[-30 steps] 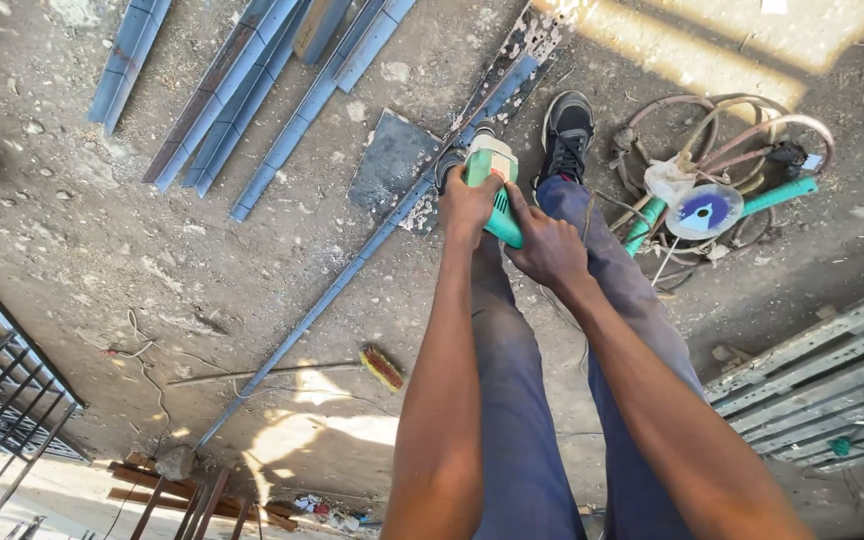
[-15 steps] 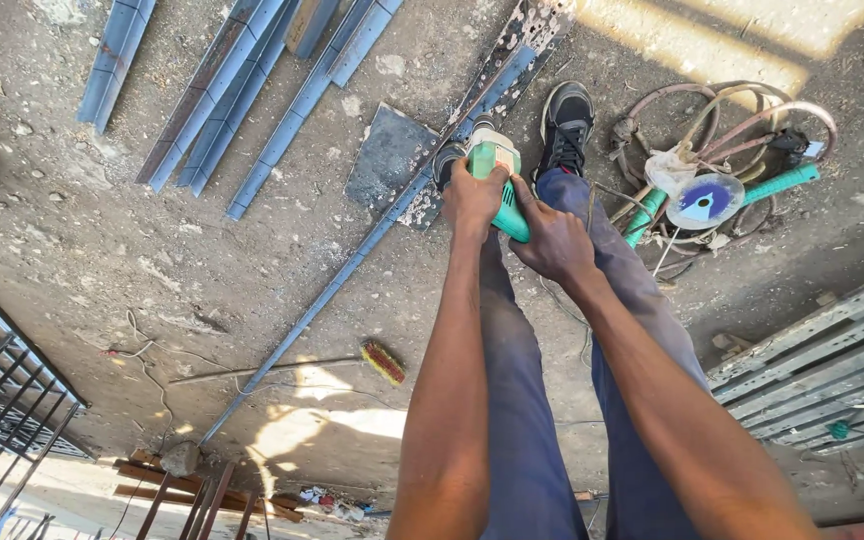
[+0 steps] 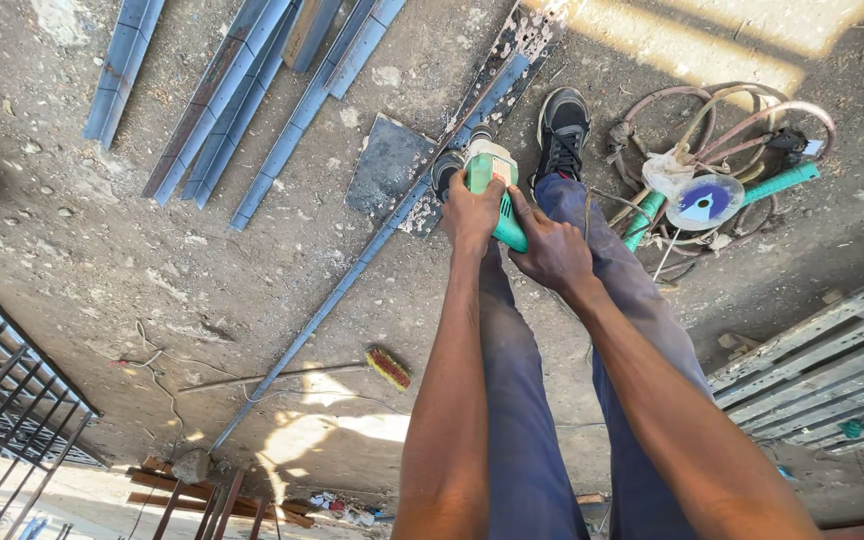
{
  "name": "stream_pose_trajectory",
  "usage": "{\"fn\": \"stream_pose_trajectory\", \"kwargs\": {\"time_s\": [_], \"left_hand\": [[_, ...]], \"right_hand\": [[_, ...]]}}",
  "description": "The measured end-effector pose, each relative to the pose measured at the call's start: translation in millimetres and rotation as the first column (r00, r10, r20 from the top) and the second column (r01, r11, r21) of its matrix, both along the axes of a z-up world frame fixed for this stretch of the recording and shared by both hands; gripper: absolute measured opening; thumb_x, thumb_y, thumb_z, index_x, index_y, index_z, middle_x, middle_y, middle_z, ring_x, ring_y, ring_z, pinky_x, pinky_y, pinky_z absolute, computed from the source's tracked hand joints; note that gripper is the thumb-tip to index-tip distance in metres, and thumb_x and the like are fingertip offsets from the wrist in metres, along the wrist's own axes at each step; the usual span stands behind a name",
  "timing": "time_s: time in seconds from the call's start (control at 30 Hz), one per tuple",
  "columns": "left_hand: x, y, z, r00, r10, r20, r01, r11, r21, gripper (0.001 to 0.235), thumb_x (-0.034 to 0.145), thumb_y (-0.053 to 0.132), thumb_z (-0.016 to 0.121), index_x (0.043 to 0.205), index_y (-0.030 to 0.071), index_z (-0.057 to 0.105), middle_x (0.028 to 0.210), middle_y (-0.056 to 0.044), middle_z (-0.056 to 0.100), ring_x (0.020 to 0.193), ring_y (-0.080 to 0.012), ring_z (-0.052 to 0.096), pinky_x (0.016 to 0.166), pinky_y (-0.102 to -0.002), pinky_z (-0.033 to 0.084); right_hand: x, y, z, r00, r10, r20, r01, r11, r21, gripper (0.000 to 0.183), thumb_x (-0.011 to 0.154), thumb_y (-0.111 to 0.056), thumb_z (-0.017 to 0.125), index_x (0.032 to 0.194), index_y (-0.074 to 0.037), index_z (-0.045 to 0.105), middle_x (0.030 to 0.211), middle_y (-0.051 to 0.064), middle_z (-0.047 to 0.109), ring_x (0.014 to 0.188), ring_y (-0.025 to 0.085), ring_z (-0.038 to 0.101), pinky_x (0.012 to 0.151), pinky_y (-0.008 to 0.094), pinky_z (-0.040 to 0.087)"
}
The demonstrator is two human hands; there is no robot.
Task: Drilling holes into a metal beam using a power drill
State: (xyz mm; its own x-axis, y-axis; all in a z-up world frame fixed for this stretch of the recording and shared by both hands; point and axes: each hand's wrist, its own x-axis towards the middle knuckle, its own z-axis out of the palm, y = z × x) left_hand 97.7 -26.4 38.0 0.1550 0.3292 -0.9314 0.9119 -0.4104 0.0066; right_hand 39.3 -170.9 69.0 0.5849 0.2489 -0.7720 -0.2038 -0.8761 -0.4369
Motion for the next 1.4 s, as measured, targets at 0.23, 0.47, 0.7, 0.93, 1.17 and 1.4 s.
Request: {"fn": "stream_pose_trajectory", "kwargs": {"time_s": [0.23, 0.47, 0.7, 0.93, 1.17, 1.4], "left_hand": [[7, 1, 4, 1.0, -0.001, -0.014, 0.001, 1.0, 0.0, 0.082, 0.076, 0.051, 0.063, 0.15, 0.018, 0.051, 0.134, -0.023, 0.068, 0.132, -0.0399, 0.06, 0.114, -0.049, 0.043], [9, -2, -9, 1.0, -0.02, -0.017, 0.02, 1.0, 0.004, 0.083, 0.075, 0.052, 0.064, 0.15, 0.019, 0.051, 0.133, -0.024, 0.068, 0.131, -0.0401, 0.062, 0.113, -0.049, 0.044], [13, -6, -9, 0.999, -0.048, -0.015, 0.048, 0.998, 0.033, 0.08, 0.076, 0.052, 0.063, 0.147, 0.018, 0.052, 0.129, -0.024, 0.069, 0.129, -0.0401, 0.063, 0.113, -0.049, 0.045], [13, -17, -6, 1.0, -0.021, -0.016, 0.023, 0.992, 0.121, 0.075, 0.075, 0.053, 0.063, 0.141, 0.019, 0.058, 0.122, -0.023, 0.072, 0.123, -0.0398, 0.067, 0.108, -0.048, 0.048], [-1, -37, -23, 0.869, 0.077, 0.489, -0.307, 0.859, 0.411, 0.014, 0.094, 0.022, 0.059, 0.097, 0.021, 0.073, 0.091, -0.006, 0.08, 0.089, -0.0321, 0.078, 0.081, -0.047, 0.059], [5, -45, -14, 0.527, 0.406, 0.747, -0.763, 0.613, 0.205, 0.021, 0.094, 0.016, 0.052, 0.091, 0.014, 0.072, 0.072, -0.004, 0.075, 0.08, -0.017, 0.076, 0.083, -0.033, 0.06]], "right_hand": [[9, 3, 5, 0.999, -0.049, -0.021, 0.049, 0.999, 0.023, 0.097, 0.076, -0.031, 0.065, 0.164, -0.029, 0.025, 0.119, 0.015, 0.069, 0.085, 0.058, 0.068, 0.08, 0.068, 0.055], [14, 0, 1, 0.997, -0.064, -0.034, 0.065, 0.998, 0.026, 0.098, 0.076, -0.031, 0.065, 0.164, -0.031, 0.023, 0.12, 0.014, 0.069, 0.087, 0.057, 0.068, 0.082, 0.067, 0.055], [21, -4, 3, 0.994, -0.1, -0.048, 0.102, 0.993, 0.052, 0.098, 0.075, -0.03, 0.064, 0.164, -0.03, 0.023, 0.116, 0.015, 0.07, 0.088, 0.057, 0.068, 0.082, 0.068, 0.055], [25, -6, -1, 0.997, -0.052, -0.061, 0.054, 0.998, 0.037, 0.097, 0.075, -0.032, 0.064, 0.163, -0.031, 0.024, 0.118, 0.014, 0.07, 0.088, 0.057, 0.068, 0.083, 0.067, 0.055], [28, -9, -5, 0.993, 0.022, -0.115, -0.021, 1.0, 0.008, 0.099, 0.076, -0.034, 0.064, 0.164, -0.032, 0.019, 0.124, 0.013, 0.067, 0.092, 0.056, 0.069, 0.087, 0.065, 0.056], [27, -19, -15, 0.979, 0.149, -0.138, -0.146, 0.989, 0.032, 0.101, 0.077, -0.038, 0.064, 0.165, -0.033, 0.016, 0.128, 0.011, 0.064, 0.09, 0.055, 0.07, 0.085, 0.063, 0.057]]}}
